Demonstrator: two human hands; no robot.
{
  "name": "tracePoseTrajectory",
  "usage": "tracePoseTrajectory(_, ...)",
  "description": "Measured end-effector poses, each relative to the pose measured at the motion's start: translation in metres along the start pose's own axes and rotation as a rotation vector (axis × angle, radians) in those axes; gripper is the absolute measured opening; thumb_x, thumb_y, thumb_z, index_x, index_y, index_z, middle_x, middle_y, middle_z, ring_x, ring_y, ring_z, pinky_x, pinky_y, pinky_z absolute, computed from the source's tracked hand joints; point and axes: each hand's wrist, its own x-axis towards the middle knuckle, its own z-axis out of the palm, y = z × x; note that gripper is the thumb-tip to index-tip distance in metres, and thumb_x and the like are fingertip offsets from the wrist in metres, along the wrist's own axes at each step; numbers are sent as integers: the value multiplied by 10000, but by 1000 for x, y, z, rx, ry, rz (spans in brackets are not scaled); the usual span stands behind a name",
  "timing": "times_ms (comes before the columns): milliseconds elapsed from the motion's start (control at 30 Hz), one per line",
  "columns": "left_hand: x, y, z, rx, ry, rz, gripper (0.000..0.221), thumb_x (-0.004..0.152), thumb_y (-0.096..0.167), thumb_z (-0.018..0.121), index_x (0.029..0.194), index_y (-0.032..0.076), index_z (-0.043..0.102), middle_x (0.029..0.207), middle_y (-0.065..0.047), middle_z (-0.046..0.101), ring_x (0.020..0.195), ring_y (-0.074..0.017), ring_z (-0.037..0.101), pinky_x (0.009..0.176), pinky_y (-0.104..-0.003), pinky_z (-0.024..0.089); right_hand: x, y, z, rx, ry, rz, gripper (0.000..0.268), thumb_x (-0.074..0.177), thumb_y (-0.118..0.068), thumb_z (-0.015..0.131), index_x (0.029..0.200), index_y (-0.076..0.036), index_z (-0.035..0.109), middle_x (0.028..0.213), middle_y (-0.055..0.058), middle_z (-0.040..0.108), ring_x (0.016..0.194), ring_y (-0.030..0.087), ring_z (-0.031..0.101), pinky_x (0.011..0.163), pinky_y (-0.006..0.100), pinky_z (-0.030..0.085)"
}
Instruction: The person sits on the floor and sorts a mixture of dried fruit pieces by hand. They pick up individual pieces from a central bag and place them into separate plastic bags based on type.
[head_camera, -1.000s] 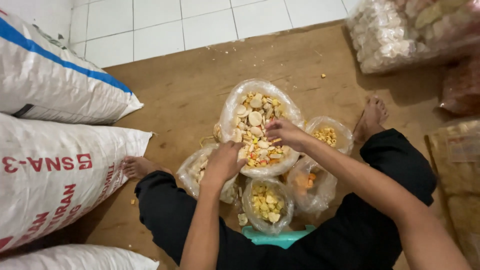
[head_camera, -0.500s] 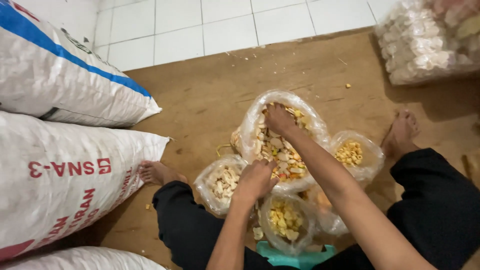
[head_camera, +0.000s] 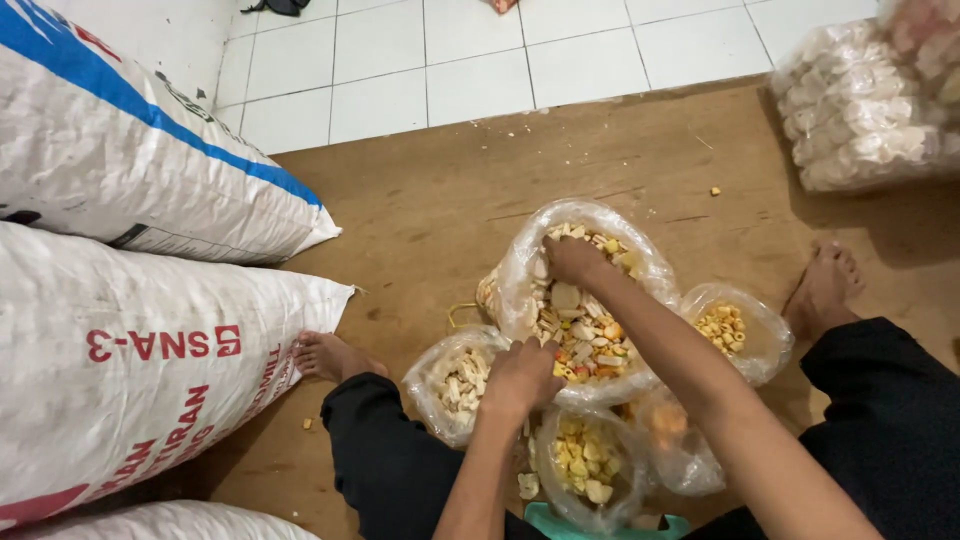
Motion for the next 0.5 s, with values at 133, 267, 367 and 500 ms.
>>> tracePoseTrajectory(133, -5, 3, -6, -5, 12, 24, 558, 919, 376, 665, 1362, 41, 609, 1174, -239, 655, 1110, -470, 646, 872, -598, 547, -63, -12, -27, 21, -43, -41, 482, 968, -305, 540, 1449, -279, 515, 1235, 234, 668, 1096, 481, 697, 915, 553, 590)
tracePoseTrajectory(267, -4, 2, -6, -19, -21, 1, 570, 934, 383, 649, 1385, 39, 597, 1230, -257, 647, 1148, -484, 634, 901, -610, 539, -90, 7, -22, 54, -91, 17, 486, 934, -334, 625, 1417, -312, 571, 1235, 226, 688, 1112, 437, 703, 894, 528, 601)
tracePoseTrajectory(367, -7, -2, -6, -15, -25, -9, 584, 934, 381, 661, 1420, 67, 581, 1258, -235, 644, 1168, -467, 631, 929, -603, 531, -103, 30, -38, 167, -131, 31, 500, 893, -331, 713, 1382, -288, 615, 1256, 232, 702, 1166, 435, 679, 941, 515, 584)
tracePoseTrajectory(500, -7, -4, -12, 26, 95, 12, 509, 940, 335, 659, 1396, 113, 612, 1248, -195, 655, 1163, -429, 644, 949, -571, 523, -163, 16, -99, 565, -155, 152, 501, 838, -261, 825, 1319, -285, 686, 1340, 274, 640, 1064, 391, 721, 717, 381, 664)
